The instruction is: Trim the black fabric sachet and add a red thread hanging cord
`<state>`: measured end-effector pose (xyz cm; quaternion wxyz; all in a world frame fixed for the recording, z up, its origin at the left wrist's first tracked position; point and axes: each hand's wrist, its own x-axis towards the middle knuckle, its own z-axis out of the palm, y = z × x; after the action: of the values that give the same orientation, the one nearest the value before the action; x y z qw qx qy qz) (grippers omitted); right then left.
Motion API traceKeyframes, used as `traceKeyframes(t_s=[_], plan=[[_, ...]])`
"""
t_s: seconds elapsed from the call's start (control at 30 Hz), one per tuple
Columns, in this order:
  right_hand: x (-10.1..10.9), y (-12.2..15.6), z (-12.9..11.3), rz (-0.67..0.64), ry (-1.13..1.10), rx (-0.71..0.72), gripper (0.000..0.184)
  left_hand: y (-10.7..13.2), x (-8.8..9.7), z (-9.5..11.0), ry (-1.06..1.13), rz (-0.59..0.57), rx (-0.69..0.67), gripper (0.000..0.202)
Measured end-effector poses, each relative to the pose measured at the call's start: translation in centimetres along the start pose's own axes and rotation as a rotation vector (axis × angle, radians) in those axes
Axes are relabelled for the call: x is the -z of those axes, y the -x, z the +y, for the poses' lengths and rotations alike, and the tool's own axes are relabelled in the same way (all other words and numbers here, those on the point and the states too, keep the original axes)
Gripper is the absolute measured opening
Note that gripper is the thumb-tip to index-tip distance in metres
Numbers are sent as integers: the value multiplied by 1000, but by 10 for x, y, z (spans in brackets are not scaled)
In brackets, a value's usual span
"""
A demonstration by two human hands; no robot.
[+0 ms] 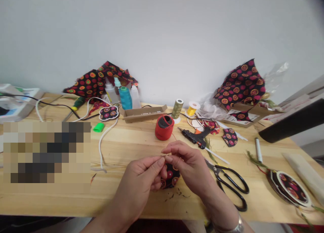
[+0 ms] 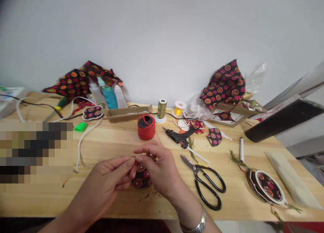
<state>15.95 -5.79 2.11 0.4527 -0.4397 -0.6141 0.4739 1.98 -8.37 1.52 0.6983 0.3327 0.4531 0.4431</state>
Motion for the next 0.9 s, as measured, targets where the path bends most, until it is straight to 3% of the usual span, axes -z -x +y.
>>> traceKeyframes(t_s=[0.1, 0.57, 0.9], plan=[[1, -1, 0, -48, -41, -7, 11, 0, 0, 1, -3, 1, 8, 29], [1, 0, -3, 1, 71, -16, 15, 3, -4, 5, 186, -37, 24, 29], [1, 2, -5, 21, 79, -18, 14, 4, 0, 2, 43, -43, 13, 15]])
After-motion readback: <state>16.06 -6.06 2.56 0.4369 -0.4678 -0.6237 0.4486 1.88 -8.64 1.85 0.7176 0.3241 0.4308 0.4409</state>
